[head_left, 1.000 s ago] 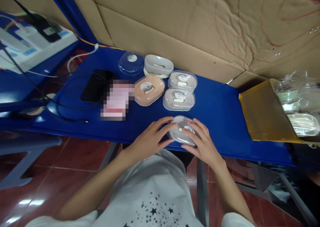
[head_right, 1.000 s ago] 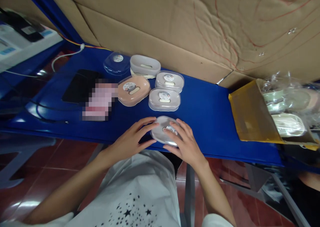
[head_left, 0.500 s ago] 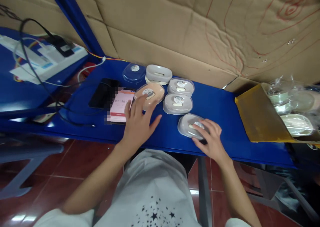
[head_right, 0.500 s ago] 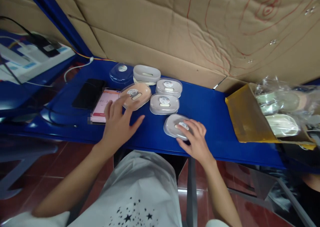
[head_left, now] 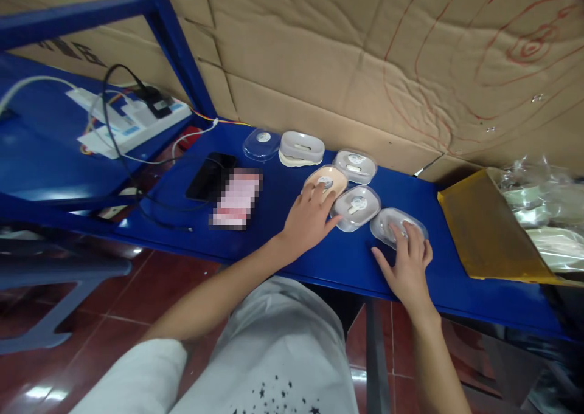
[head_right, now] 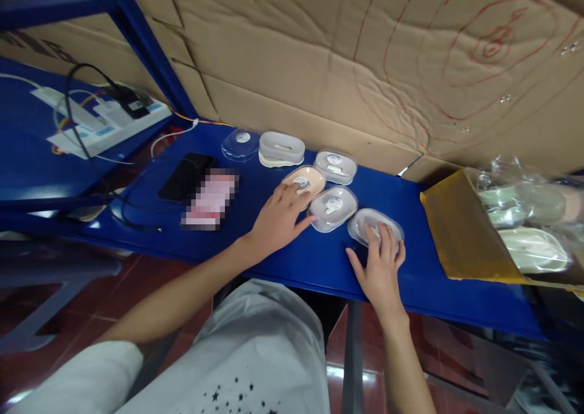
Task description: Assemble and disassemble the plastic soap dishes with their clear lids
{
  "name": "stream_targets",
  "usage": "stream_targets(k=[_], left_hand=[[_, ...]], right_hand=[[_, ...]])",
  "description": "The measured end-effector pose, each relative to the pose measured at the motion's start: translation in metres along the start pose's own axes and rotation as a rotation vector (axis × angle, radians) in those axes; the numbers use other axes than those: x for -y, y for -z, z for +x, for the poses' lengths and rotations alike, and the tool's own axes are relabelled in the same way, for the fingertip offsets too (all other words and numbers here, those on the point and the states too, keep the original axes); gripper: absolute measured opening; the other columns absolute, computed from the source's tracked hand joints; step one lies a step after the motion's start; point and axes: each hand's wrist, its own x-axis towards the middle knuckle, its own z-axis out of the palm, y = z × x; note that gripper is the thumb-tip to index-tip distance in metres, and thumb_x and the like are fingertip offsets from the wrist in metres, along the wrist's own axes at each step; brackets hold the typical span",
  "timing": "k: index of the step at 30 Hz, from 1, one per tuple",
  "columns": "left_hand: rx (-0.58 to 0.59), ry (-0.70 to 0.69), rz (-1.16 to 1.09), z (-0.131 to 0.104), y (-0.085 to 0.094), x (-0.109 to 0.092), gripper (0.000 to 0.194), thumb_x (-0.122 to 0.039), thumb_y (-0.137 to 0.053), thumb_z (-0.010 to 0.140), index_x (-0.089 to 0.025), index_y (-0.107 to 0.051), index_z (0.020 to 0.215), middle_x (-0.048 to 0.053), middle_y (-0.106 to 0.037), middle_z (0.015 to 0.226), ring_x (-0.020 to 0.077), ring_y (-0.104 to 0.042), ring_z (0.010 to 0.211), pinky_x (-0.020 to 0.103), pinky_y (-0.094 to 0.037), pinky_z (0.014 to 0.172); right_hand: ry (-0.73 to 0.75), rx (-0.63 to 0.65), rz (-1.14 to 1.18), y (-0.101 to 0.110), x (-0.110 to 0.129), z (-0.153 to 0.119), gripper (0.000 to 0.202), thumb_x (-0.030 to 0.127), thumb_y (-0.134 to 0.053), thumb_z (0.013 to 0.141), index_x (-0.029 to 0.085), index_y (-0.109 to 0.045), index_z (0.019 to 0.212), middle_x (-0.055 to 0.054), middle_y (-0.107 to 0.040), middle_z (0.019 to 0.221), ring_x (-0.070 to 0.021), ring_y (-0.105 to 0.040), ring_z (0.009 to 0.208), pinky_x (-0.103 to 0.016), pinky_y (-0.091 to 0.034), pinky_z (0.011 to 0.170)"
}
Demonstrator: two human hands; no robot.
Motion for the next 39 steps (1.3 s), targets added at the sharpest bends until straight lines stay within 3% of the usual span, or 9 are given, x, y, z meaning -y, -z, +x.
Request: stream_targets(k=[3, 6, 10, 13, 15, 20, 29, 34, 39], left_hand=[[0.093, -0.154, -0.083, 0.020, 0.000, -0.002, 0.061, -0.036, -0.066, 0.104, -0.016, -0.048, 0.159, 0.024, -0.044, 0.165, 0.0427, -0.042, 0.154, 0.059, -0.045, 0.120], [0.110, -0.211, -0.140, 0.041, 0.011, 0.010, 0.055, -0.027, -0.054, 0.108, -0.018, -0.046, 0.161, 0.020, -0.040, 0.170, 0.0345, -0.043, 0.156, 0.050, -0.043, 0.125], [0.045, 0.035, 0.036, 0.064, 0.025, 0.045, 0.055, -0.020, -0.046, 0.108, -0.016, -0.046, 0.162, 0.020, -0.037, 0.173, 0.0365, -0.038, 0.160, 0.055, -0.034, 0.128], [0.105, 0.206, 0.185, 0.075, 0.023, 0.068, 0.068, -0.023, -0.057, 0.102, -0.013, -0.038, 0.166, 0.023, -0.029, 0.176, 0.0432, -0.025, 0.164, 0.067, -0.022, 0.130], [0.141, 0.252, 0.237, 0.076, 0.019, 0.076, 0.070, -0.023, -0.061, 0.100, -0.013, -0.040, 0.165, 0.025, -0.039, 0.171, 0.0455, -0.029, 0.162, 0.073, -0.018, 0.128], [0.159, 0.202, 0.264, 0.065, 0.015, 0.070, 0.041, -0.019, -0.059, 0.099, -0.015, -0.066, 0.139, 0.023, -0.065, 0.142, 0.0443, -0.055, 0.138, 0.070, -0.027, 0.121], [0.245, 0.147, 0.048, 0.060, 0.032, 0.055, 0.025, -0.031, -0.067, 0.101, -0.025, -0.074, 0.124, 0.010, -0.073, 0.129, 0.0334, -0.067, 0.123, 0.051, -0.045, 0.108], [0.139, 0.188, -0.284, 0.066, 0.040, 0.060, 0.025, -0.033, -0.061, 0.101, -0.020, -0.075, 0.117, 0.008, -0.075, 0.120, 0.0268, -0.071, 0.108, 0.040, -0.050, 0.097], [0.212, 0.174, -0.605, 0.068, 0.040, 0.066, 0.030, -0.042, -0.060, 0.098, -0.019, -0.077, 0.104, 0.002, -0.077, 0.094, 0.0190, -0.068, 0.086, 0.030, -0.049, 0.079]], right_hand=[[-0.010, -0.052, 0.004, -0.002, -0.003, 0.002, 0.071, 0.052, -0.061, 0.106, 0.020, -0.039, 0.165, -0.028, -0.036, 0.170, -0.0490, -0.031, 0.161, -0.081, -0.026, 0.120], [0.091, -0.068, 0.054, 0.001, 0.003, 0.009, 0.066, 0.044, -0.062, 0.107, 0.021, -0.040, 0.165, -0.025, -0.041, 0.168, -0.0442, -0.036, 0.159, -0.074, -0.032, 0.122], [0.412, 0.094, 0.122, 0.001, 0.033, 0.029, 0.049, 0.035, -0.060, 0.109, 0.024, -0.053, 0.156, -0.017, -0.055, 0.162, -0.0341, -0.048, 0.152, -0.058, -0.040, 0.123], [0.631, 0.214, 0.151, -0.010, 0.061, 0.058, 0.042, 0.032, -0.054, 0.111, 0.023, -0.060, 0.151, -0.012, -0.056, 0.163, -0.0295, -0.053, 0.148, -0.051, -0.043, 0.123], [0.679, 0.238, 0.132, -0.022, 0.074, 0.080, 0.042, 0.030, -0.051, 0.112, 0.022, -0.061, 0.152, -0.012, -0.058, 0.161, -0.0288, -0.059, 0.143, -0.049, -0.047, 0.120], [0.535, 0.155, 0.091, -0.045, 0.083, 0.110, 0.042, 0.029, -0.049, 0.113, 0.013, -0.062, 0.149, -0.016, -0.070, 0.147, -0.0291, -0.071, 0.127, -0.045, -0.057, 0.107], [0.154, 0.033, 0.088, -0.044, 0.070, 0.095, 0.046, 0.039, -0.051, 0.112, 0.016, -0.060, 0.150, -0.012, -0.084, 0.112, -0.0270, -0.082, 0.079, -0.034, -0.064, 0.064], [0.236, 0.087, 0.142, -0.040, 0.076, 0.098, 0.053, 0.036, -0.048, 0.113, 0.019, -0.046, 0.164, -0.014, -0.064, 0.156, -0.0297, -0.077, 0.120, -0.032, -0.069, 0.070], [0.309, 0.104, 0.069, -0.040, 0.084, 0.097, 0.078, 0.037, -0.050, 0.111, 0.025, -0.009, 0.177, -0.013, -0.041, 0.174, -0.0343, -0.062, 0.143, -0.034, -0.071, 0.069]])
